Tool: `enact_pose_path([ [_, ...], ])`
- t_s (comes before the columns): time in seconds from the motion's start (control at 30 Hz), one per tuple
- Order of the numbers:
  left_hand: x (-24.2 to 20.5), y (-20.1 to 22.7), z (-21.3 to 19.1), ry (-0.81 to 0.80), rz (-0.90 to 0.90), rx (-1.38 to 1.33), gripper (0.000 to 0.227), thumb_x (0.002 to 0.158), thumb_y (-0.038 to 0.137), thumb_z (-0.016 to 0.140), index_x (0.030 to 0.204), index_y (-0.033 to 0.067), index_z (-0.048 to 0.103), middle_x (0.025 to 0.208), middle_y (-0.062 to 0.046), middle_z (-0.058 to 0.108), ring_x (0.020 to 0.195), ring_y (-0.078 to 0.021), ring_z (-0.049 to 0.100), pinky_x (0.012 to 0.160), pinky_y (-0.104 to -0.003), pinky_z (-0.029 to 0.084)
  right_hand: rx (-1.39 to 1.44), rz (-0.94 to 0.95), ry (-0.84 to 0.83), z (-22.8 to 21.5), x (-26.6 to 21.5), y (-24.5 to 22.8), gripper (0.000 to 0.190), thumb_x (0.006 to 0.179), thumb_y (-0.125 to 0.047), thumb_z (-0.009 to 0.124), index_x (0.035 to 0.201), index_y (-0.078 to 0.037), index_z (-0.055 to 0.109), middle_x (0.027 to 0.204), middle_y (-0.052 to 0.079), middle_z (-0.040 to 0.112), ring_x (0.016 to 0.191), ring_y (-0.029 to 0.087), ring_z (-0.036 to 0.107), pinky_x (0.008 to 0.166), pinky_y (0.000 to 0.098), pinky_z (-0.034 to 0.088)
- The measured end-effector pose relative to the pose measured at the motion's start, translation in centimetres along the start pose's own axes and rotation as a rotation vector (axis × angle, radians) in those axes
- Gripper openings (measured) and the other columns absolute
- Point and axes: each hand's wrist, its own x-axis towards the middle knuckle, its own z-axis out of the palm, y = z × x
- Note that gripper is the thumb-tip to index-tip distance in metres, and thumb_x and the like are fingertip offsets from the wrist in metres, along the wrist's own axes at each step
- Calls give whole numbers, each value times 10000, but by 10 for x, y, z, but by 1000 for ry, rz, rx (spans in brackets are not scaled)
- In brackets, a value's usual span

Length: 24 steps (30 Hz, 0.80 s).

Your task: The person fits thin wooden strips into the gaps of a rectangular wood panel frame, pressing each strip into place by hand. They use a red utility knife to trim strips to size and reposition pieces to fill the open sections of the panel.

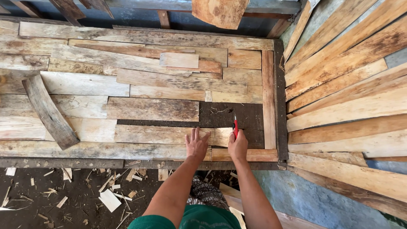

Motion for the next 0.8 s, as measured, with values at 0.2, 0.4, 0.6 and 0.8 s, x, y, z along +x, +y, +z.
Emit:
enact_pose_path([
  [0.2,-9,0,-5,95,6,-84,595,1022,295,605,1562,367,367,1682,-145,133,1577,-343,100,1254,-625,135,34,294,-82,-30,-1,11,214,1015,-220,606,1110,-29,626,911,166,718,819,330,732,732,462,558],
  [0.4,9,-23,19,148,60,-89,623,937,101,601,1515,303,488,1670,-74,200,1565,-286,153,1260,-530,179,118,239,-449,-45,-51,48,259,968,-256,670,1078,-22,647,841,130,708,779,267,688,723,415,547],
  [0.6,23,-55,49,292,203,-392,594,919,38,540,1495,181,524,1651,-107,326,1539,-292,262,1242,-517,219,168,162,-708,-17,-112,62,282,951,-282,680,1112,-51,682,944,88,740,868,216,702,806,377,554],
  [0.8,9,-73,58,324,239,-286,542,980,119,509,1516,191,500,1660,-116,331,1558,-319,263,1270,-527,215,296,199,-670,2,-120,72,230,986,-217,616,1137,-51,664,948,50,756,868,151,741,794,326,579],
])
